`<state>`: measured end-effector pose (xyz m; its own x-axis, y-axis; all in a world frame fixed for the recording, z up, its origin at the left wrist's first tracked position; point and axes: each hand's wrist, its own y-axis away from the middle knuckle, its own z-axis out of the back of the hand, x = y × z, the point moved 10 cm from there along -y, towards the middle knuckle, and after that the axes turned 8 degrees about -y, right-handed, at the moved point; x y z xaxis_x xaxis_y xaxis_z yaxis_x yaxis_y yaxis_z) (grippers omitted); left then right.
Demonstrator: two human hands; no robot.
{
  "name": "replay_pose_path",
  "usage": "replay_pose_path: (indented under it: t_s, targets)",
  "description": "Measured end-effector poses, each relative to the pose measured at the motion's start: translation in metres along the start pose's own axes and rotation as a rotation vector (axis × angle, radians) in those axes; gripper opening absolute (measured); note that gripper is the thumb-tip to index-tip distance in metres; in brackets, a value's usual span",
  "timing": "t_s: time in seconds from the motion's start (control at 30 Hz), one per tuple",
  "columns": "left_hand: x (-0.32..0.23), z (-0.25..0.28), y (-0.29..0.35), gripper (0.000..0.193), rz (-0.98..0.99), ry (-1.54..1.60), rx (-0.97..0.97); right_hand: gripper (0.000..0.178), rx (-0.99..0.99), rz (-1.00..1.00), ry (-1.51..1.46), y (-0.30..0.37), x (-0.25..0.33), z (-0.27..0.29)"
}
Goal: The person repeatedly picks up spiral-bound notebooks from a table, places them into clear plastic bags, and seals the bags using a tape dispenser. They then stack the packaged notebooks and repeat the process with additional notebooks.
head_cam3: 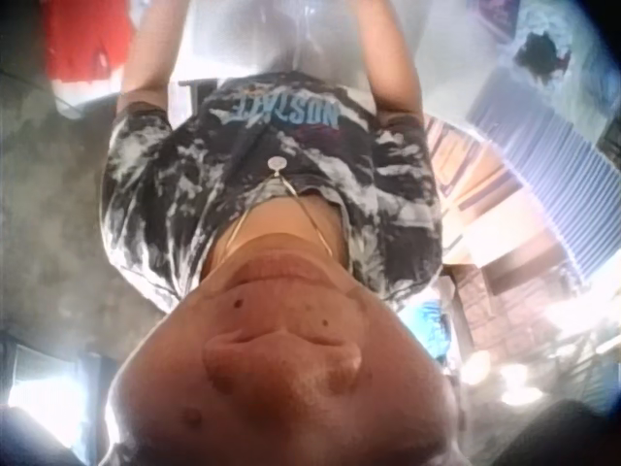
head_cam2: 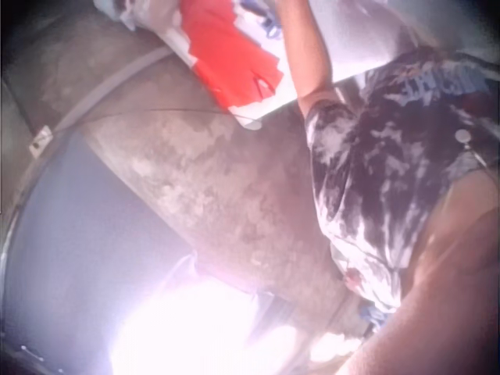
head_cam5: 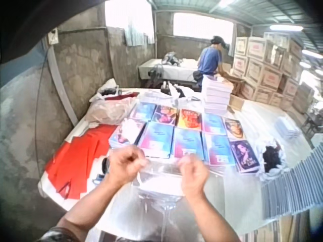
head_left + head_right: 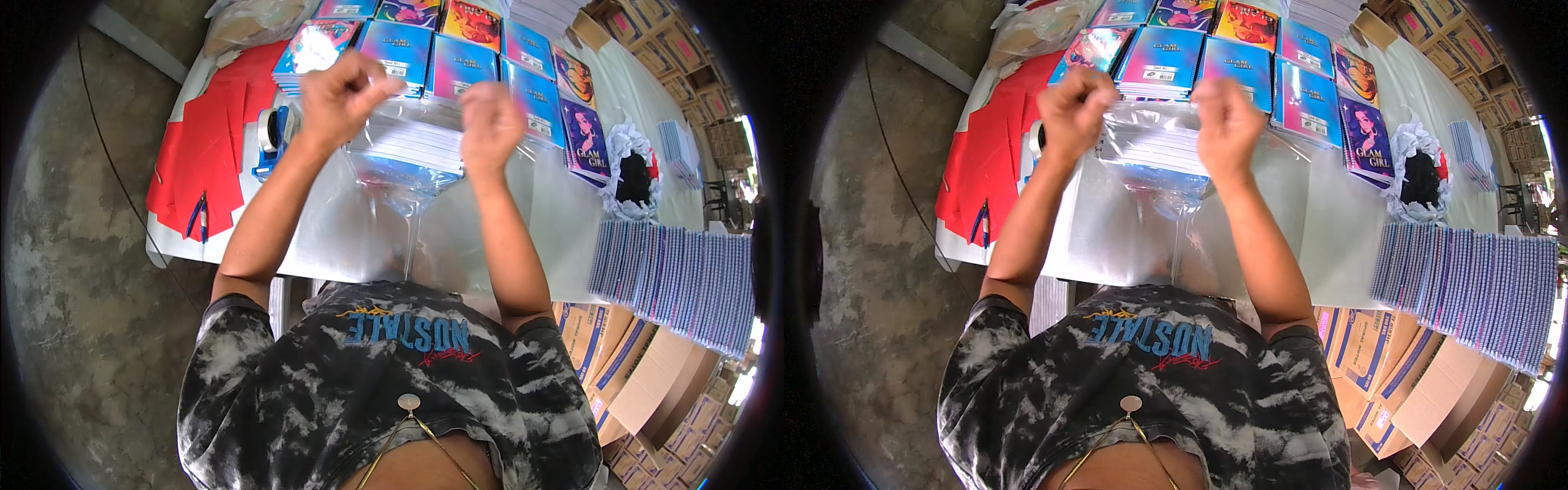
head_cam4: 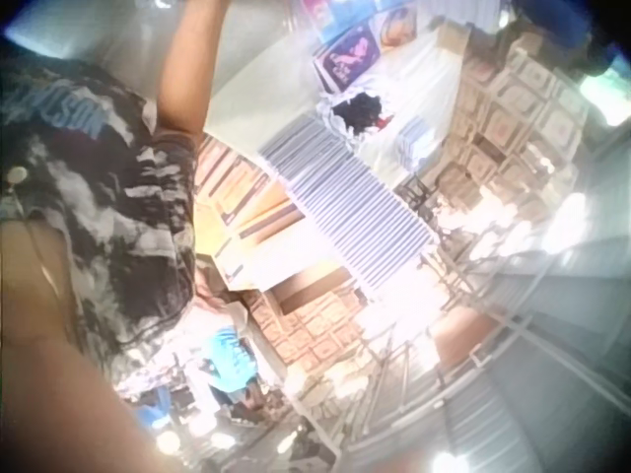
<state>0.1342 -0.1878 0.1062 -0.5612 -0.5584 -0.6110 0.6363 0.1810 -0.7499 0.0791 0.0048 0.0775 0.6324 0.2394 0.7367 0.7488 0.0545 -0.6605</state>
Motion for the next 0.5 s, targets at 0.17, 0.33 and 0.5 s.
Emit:
replay_pose_path:
  t_s: [0.17,0.33,0.5]
  targets:
    - [0.008,0.082,-0.037,0.034,0.14,-0.035,-0.359,0.024,-0.177,0.304,-0.101,0.024,0.063,0.039]
    - [0.075,0.025,0.075,0.083,0.307,0.141,0.21,0.034,0.714,0.325,0.368,0.12,0.06,-0.068]
    - [0.062,-0.006,0.132,0.049,0.597,0.123,0.072,0.042,0.764,0.031,0.761,0.084,-0.001,-0.077]
